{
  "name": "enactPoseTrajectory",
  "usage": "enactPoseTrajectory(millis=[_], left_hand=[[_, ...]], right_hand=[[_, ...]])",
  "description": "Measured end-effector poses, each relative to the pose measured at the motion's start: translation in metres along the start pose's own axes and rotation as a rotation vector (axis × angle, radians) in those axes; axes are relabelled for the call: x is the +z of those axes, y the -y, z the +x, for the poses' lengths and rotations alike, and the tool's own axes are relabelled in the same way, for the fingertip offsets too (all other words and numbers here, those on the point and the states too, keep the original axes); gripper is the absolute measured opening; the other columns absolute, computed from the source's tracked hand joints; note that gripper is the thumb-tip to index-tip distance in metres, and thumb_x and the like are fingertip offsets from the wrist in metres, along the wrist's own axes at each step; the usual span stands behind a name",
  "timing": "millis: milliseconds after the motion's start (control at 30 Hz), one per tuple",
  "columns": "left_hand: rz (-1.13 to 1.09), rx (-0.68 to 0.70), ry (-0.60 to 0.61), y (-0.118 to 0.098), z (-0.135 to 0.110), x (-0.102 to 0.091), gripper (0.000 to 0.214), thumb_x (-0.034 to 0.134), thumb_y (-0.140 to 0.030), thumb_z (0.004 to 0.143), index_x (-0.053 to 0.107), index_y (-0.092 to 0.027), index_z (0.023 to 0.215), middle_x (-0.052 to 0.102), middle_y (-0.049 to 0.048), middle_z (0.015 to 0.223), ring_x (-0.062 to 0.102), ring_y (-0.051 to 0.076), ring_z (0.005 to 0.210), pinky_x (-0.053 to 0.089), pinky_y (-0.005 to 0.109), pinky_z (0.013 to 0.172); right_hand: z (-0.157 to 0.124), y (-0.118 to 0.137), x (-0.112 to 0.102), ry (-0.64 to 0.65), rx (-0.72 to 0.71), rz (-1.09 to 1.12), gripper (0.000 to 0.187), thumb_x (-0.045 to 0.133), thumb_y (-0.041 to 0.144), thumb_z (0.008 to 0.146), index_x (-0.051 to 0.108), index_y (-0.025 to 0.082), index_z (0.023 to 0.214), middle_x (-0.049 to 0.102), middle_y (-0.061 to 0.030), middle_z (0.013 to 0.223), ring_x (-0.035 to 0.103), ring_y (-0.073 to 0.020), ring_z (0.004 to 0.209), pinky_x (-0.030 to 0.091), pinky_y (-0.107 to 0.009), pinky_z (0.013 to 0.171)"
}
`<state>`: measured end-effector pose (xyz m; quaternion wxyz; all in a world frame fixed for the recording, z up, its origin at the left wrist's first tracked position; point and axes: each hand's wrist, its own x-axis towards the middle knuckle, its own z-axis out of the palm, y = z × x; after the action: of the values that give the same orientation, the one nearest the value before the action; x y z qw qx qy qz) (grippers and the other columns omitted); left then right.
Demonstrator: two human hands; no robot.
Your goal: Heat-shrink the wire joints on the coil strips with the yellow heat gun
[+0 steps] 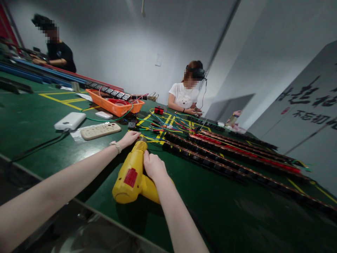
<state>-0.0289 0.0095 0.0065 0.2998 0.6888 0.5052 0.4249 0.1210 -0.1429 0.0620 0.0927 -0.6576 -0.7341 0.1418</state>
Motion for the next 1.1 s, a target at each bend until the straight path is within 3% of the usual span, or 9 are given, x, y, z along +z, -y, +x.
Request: enactPoseTrajectory(millis=[200, 333, 500, 567, 633, 767, 900, 1100], left_hand=[[0.181, 0.113, 0.028, -0.005, -0.003, -0.004, 0.043, 0.034, -0.048, 0.077, 0.056, -0.016, 0.057, 0.053, 0.0017, 0.052, 0.047, 0.013, 0.051, 0.032, 0.024, 0.051], [0.497, 0.224, -0.034, -0.006, -0.003, -0.036, 0.034, 0.041, -0.046, 0.074, 0.060, -0.018, 0.068, 0.060, 0.0055, 0.076, 0.053, 0.017, 0.072, 0.037, 0.026, 0.066], [0.777, 0.010, -0.213, 0.017, -0.014, -0.102, 0.045, 0.043, -0.053, 0.071, 0.058, -0.018, 0.095, 0.054, 0.0117, 0.101, 0.048, 0.026, 0.099, 0.037, 0.035, 0.084], [0.849, -0.132, -0.170, 0.030, -0.021, -0.124, 0.060, 0.046, -0.062, 0.064, 0.055, -0.016, 0.102, 0.051, 0.0143, 0.108, 0.044, 0.031, 0.104, 0.036, 0.039, 0.086], [0.873, -0.183, -0.106, 0.041, -0.026, -0.138, 0.068, 0.047, -0.067, 0.060, 0.053, -0.017, 0.106, 0.049, 0.0146, 0.111, 0.042, 0.033, 0.107, 0.035, 0.040, 0.087], [0.835, -0.226, -0.088, 0.055, -0.025, -0.150, 0.080, 0.046, -0.074, 0.054, 0.051, -0.017, 0.109, 0.048, 0.0157, 0.114, 0.042, 0.034, 0.107, 0.034, 0.042, 0.087], [0.751, -0.162, -0.076, 0.061, -0.020, -0.154, 0.082, 0.052, -0.074, 0.048, 0.052, -0.017, 0.108, 0.051, 0.0151, 0.109, 0.045, 0.032, 0.102, 0.036, 0.039, 0.084], [0.585, -0.052, -0.220, 0.053, -0.020, -0.154, 0.074, 0.069, -0.059, 0.040, 0.057, -0.020, 0.103, 0.054, 0.0113, 0.097, 0.048, 0.031, 0.098, 0.038, 0.036, 0.080]], right_hand=[[0.000, 0.000, -0.001, 0.010, 0.010, 0.000, 0.065, 0.003, 0.046, 0.089, 0.059, 0.015, 0.102, 0.061, -0.0152, 0.101, 0.055, -0.0267, 0.097, 0.038, -0.037, 0.078], [0.000, -0.001, -0.001, 0.021, 0.004, -0.033, 0.065, 0.001, 0.045, 0.089, 0.057, 0.015, 0.105, 0.059, -0.0151, 0.105, 0.053, -0.0265, 0.098, 0.037, -0.037, 0.078], [0.001, -0.003, 0.000, 0.025, -0.015, -0.034, 0.059, 0.007, 0.043, 0.090, 0.055, 0.015, 0.109, 0.059, -0.0142, 0.104, 0.053, -0.0260, 0.098, 0.037, -0.035, 0.077], [0.002, -0.002, -0.001, 0.035, 0.007, -0.019, 0.059, 0.008, 0.045, 0.089, 0.056, 0.016, 0.107, 0.059, -0.0139, 0.104, 0.053, -0.0259, 0.098, 0.037, -0.035, 0.077], [0.002, -0.001, -0.002, 0.039, 0.033, 0.003, 0.060, 0.008, 0.048, 0.089, 0.057, 0.016, 0.105, 0.058, -0.0141, 0.104, 0.053, -0.0263, 0.097, 0.037, -0.035, 0.077], [0.000, -0.001, -0.004, 0.054, 0.065, 0.042, 0.063, 0.006, 0.050, 0.088, 0.056, 0.015, 0.104, 0.058, -0.0145, 0.104, 0.053, -0.0264, 0.096, 0.037, -0.036, 0.077], [-0.005, -0.015, -0.008, 0.057, 0.100, 0.059, 0.062, 0.006, 0.049, 0.088, 0.055, 0.015, 0.106, 0.057, -0.0145, 0.106, 0.053, -0.0258, 0.097, 0.037, -0.035, 0.078], [-0.010, -0.044, -0.011, 0.020, 0.190, 0.112, 0.061, 0.010, 0.051, 0.087, 0.057, 0.015, 0.101, 0.059, -0.0137, 0.102, 0.054, -0.0244, 0.093, 0.039, -0.032, 0.074]])
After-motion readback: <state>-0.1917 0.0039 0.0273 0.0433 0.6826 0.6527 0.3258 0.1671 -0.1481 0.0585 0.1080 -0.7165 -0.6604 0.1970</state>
